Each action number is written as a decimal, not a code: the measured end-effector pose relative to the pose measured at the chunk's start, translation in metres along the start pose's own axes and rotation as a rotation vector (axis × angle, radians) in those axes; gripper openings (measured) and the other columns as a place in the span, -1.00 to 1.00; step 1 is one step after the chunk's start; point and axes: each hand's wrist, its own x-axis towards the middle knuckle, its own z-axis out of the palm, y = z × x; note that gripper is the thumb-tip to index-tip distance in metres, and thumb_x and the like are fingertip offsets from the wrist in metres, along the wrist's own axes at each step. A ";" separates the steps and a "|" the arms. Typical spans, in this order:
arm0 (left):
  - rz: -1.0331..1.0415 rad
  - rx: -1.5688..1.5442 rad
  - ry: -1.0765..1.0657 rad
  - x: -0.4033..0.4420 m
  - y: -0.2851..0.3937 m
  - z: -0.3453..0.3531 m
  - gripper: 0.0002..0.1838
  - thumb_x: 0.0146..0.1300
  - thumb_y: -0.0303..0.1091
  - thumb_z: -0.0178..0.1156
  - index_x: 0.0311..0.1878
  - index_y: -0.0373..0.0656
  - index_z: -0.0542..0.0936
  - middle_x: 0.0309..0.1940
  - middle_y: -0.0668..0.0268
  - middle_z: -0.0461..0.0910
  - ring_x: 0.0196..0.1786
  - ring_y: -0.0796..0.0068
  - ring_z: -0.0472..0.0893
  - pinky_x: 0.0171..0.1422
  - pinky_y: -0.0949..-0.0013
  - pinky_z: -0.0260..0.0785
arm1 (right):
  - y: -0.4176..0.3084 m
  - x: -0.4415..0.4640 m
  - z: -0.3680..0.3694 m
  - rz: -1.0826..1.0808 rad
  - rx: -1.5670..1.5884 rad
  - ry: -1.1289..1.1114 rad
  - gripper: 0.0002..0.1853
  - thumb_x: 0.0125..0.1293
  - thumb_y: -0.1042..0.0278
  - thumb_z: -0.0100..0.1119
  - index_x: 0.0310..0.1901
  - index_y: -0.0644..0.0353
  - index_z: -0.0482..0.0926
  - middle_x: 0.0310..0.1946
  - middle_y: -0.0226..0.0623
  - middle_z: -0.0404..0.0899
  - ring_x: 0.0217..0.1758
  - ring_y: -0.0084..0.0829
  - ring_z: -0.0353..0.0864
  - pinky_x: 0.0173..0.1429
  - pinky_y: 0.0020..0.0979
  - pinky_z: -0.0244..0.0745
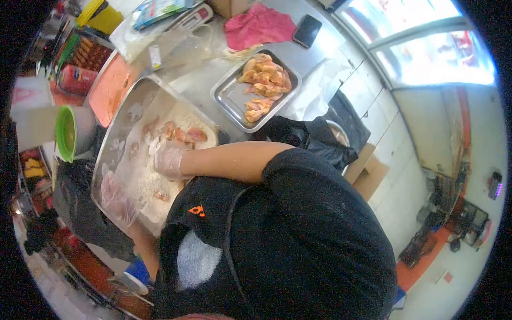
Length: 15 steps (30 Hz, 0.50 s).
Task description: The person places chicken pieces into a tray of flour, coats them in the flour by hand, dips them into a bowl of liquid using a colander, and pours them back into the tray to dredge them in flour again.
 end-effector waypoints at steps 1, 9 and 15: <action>0.097 0.055 -0.109 0.010 0.043 0.019 -0.69 0.29 -0.42 0.18 0.05 -0.39 0.57 -0.09 0.12 0.63 -0.06 0.35 0.59 0.09 0.31 0.42 | 0.006 0.007 0.014 -0.026 0.028 0.035 -0.76 0.16 0.24 0.11 -0.23 0.13 0.68 -0.29 -0.13 0.68 -0.28 -0.16 0.71 -0.24 -0.12 0.59; 0.842 0.335 -1.078 0.014 0.242 0.250 -0.77 0.10 -0.43 0.25 -0.13 -0.17 0.64 -0.23 0.12 0.66 -0.15 0.14 0.65 -0.01 0.15 0.48 | 0.012 0.081 0.118 -0.189 0.155 0.044 -0.74 0.21 0.22 0.09 -0.13 0.06 0.65 -0.15 -0.19 0.64 -0.12 -0.21 0.66 -0.11 -0.17 0.57; 1.011 0.763 -1.404 -0.033 0.217 0.376 -0.82 0.22 -0.30 0.10 -0.28 -0.15 0.64 -0.34 0.13 0.68 -0.25 0.15 0.68 -0.17 0.11 0.52 | -0.020 0.104 0.137 -0.305 0.145 -0.015 -0.70 0.25 0.21 0.06 -0.03 0.03 0.61 -0.04 -0.23 0.59 -0.01 -0.26 0.61 -0.02 -0.21 0.54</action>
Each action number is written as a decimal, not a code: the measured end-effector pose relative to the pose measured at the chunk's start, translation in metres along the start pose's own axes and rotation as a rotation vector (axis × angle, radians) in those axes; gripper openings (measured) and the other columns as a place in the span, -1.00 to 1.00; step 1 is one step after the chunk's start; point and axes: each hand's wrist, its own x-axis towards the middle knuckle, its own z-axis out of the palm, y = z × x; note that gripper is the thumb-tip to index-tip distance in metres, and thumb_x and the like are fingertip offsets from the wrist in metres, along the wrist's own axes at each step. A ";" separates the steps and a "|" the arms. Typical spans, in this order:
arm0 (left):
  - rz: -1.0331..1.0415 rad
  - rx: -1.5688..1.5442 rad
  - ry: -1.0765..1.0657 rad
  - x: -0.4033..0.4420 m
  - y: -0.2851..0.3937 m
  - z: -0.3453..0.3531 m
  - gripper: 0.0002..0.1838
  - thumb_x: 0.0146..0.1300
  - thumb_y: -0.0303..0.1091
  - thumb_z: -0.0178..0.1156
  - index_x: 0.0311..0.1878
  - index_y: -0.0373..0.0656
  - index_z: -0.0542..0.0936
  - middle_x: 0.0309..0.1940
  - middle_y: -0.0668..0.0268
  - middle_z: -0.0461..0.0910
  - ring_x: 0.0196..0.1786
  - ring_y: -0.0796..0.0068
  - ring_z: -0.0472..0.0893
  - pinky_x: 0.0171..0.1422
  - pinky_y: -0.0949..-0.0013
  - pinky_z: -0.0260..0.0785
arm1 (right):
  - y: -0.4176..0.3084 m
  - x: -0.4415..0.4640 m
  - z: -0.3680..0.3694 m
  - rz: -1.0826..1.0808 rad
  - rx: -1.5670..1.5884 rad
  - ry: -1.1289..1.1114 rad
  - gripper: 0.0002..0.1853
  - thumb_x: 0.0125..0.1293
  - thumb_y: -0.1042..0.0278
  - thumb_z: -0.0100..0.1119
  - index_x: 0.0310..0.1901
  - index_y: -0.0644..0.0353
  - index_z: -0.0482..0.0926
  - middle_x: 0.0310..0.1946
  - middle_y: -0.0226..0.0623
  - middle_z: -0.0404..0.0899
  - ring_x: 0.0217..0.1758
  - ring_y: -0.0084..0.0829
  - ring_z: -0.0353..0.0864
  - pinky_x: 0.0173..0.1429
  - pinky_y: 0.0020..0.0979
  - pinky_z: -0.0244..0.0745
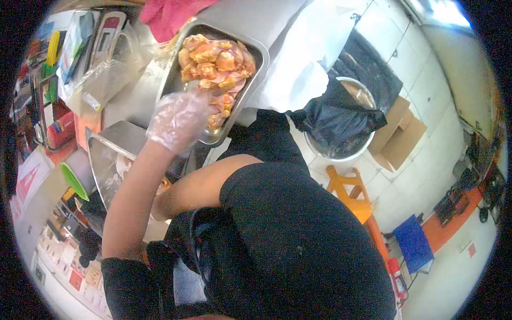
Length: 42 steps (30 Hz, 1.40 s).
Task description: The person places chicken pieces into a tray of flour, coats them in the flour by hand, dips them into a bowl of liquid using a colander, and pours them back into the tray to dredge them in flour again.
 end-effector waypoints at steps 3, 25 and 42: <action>0.131 -0.052 -0.053 0.027 0.001 0.014 -0.84 0.17 -0.32 0.12 -0.31 -0.13 0.65 -0.38 0.14 0.68 -0.27 0.14 0.69 -0.18 0.11 0.52 | -0.018 0.016 0.008 -0.042 -0.007 -0.026 -0.68 0.27 0.21 0.04 0.02 0.01 0.59 0.02 -0.25 0.57 0.05 -0.28 0.59 0.03 -0.22 0.53; 0.073 -0.250 0.149 0.007 -0.016 0.029 -0.83 0.16 -0.31 0.07 -0.34 -0.13 0.62 -0.32 0.05 0.60 -0.23 0.01 0.59 -0.12 0.06 0.45 | -0.058 0.026 -0.045 -0.053 -0.165 -0.205 -0.57 0.38 0.15 -0.07 0.23 0.04 0.48 0.27 -0.31 0.44 0.29 -0.36 0.45 0.26 -0.29 0.45; -0.090 -0.106 -0.102 0.016 0.005 0.021 -0.77 0.20 -0.18 0.18 -0.35 -0.11 0.69 -0.40 0.13 0.66 -0.30 0.08 0.67 -0.14 0.07 0.49 | -0.018 -0.050 -0.076 0.013 0.093 0.123 -0.66 0.32 0.15 -0.02 -0.01 0.13 0.61 0.02 -0.20 0.60 0.05 -0.24 0.60 0.07 -0.25 0.54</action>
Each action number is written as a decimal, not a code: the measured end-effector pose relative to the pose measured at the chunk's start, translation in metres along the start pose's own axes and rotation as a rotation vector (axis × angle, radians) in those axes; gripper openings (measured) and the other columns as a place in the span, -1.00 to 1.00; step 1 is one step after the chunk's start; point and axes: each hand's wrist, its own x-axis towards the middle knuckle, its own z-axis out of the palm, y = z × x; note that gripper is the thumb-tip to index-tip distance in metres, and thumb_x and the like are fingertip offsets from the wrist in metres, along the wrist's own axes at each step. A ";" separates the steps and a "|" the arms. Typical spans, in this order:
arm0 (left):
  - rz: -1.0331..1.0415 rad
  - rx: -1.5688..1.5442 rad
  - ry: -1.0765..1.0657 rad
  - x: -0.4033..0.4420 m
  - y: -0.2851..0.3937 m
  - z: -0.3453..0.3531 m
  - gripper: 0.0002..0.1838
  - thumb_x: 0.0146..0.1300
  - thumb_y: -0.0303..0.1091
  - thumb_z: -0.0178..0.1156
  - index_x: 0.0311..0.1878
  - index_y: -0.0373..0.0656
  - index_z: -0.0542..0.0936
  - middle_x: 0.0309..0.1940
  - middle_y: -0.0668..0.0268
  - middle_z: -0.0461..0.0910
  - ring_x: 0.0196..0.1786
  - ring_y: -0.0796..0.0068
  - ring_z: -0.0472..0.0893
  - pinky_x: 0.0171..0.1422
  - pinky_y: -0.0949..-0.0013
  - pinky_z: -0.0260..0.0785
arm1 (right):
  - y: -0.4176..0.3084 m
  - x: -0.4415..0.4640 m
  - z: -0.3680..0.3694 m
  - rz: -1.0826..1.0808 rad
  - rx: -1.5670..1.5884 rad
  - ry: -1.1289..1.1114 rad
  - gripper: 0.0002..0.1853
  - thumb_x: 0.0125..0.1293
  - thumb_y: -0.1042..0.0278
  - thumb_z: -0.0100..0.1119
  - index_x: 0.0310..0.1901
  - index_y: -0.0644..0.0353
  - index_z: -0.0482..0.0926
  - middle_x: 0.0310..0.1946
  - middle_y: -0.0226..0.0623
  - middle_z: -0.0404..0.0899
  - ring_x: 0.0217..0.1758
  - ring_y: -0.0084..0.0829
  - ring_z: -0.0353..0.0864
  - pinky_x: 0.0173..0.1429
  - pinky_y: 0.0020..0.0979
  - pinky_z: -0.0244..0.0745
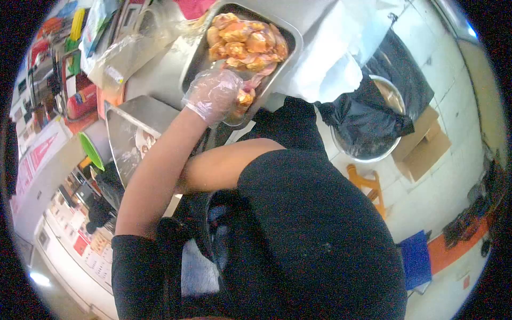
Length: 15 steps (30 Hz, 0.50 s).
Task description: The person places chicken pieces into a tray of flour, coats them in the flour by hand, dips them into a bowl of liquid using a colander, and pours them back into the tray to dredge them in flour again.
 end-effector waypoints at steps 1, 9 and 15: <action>-0.047 -0.056 -0.099 -0.007 -0.002 -0.011 -0.79 0.16 -0.19 0.23 -0.38 -0.14 0.68 -0.38 0.13 0.67 -0.30 0.09 0.67 -0.14 0.08 0.49 | 0.004 -0.007 -0.004 0.000 0.006 0.005 -0.66 0.31 0.15 -0.01 -0.03 0.13 0.62 0.01 -0.19 0.61 0.04 -0.24 0.61 0.06 -0.24 0.54; -0.224 -0.335 0.399 -0.195 -0.086 -0.047 -0.75 0.12 -0.41 0.20 -0.11 0.00 0.69 -0.30 0.14 0.65 -0.21 0.11 0.62 -0.10 0.15 0.44 | 0.020 -0.052 -0.044 0.034 0.041 -0.038 -0.67 0.28 0.15 0.01 -0.14 0.18 0.68 -0.11 -0.14 0.68 -0.07 -0.19 0.68 -0.03 -0.23 0.59; -0.641 -0.218 0.327 -0.305 -0.110 0.008 -0.41 -0.04 -0.60 0.19 0.16 0.02 0.58 -0.13 0.04 0.61 -0.09 0.04 0.60 0.04 0.13 0.44 | 0.018 -0.039 -0.048 0.082 -0.016 -0.306 -0.68 0.28 0.26 -0.04 -0.20 0.18 0.71 -0.19 -0.06 0.71 -0.17 -0.15 0.73 -0.12 -0.16 0.59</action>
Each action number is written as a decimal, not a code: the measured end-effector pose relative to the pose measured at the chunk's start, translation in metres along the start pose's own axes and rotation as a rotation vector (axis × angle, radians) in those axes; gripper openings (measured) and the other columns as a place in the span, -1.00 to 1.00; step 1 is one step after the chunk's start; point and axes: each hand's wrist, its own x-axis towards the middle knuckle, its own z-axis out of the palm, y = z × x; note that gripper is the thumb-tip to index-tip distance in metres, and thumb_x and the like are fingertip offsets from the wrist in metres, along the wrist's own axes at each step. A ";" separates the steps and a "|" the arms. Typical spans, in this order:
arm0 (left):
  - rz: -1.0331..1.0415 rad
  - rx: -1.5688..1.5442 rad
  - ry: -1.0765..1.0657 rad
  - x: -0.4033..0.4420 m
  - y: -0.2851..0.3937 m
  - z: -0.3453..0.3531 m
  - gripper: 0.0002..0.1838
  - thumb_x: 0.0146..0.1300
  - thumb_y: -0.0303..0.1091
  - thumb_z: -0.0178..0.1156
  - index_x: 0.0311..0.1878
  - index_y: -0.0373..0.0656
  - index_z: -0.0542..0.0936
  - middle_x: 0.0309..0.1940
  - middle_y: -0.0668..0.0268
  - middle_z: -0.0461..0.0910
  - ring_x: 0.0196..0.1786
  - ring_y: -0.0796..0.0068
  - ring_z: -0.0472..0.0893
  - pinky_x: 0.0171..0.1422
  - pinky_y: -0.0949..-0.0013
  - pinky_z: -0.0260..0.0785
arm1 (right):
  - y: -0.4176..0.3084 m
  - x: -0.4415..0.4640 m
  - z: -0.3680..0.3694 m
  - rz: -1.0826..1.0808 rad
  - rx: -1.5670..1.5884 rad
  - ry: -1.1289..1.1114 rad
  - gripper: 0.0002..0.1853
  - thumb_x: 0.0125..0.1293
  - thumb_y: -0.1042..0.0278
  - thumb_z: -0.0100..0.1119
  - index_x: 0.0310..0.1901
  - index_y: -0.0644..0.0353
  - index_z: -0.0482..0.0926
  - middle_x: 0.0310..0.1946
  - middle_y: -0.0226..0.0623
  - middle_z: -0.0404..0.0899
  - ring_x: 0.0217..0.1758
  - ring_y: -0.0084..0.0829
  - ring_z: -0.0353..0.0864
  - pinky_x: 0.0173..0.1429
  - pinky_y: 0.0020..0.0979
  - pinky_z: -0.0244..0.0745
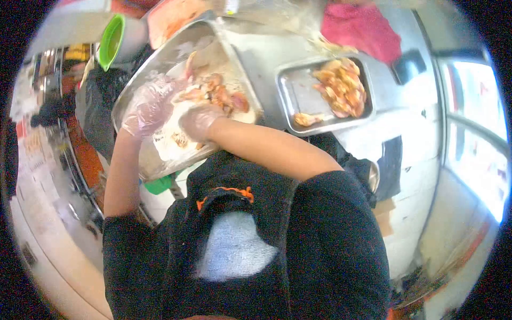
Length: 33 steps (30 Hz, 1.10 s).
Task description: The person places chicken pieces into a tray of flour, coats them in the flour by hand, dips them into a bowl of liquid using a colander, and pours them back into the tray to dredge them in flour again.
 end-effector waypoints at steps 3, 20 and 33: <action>0.010 -0.256 0.150 -0.046 -0.032 0.005 -0.42 0.04 -0.43 0.22 0.23 0.03 0.52 0.14 0.00 0.49 0.25 0.07 0.45 0.41 0.16 0.24 | -0.015 -0.010 -0.025 0.147 -0.060 0.052 -0.75 0.24 0.29 0.01 -0.28 0.20 0.68 -0.29 -0.10 0.69 -0.22 -0.12 0.70 -0.13 -0.10 0.57; -0.002 -0.847 -0.170 -0.086 -0.113 0.186 -0.42 0.19 -0.35 0.20 0.32 -0.12 0.41 0.22 0.05 0.46 0.23 0.22 0.47 0.32 0.32 0.30 | -0.001 0.063 -0.040 0.722 0.947 0.220 -0.49 0.39 0.15 0.09 0.30 0.19 0.35 -0.03 -0.25 0.55 0.04 -0.39 0.54 0.07 -0.26 0.53; 0.028 -1.812 0.461 -0.074 -0.147 0.163 -0.60 0.24 -0.48 0.18 0.16 -0.29 0.48 0.12 0.22 0.55 0.20 0.45 0.49 0.38 0.35 0.28 | -0.055 0.098 -0.015 0.385 0.860 0.590 -0.56 0.19 0.42 0.34 0.13 0.18 0.51 0.01 -0.37 0.58 -0.02 -0.48 0.56 0.04 -0.43 0.50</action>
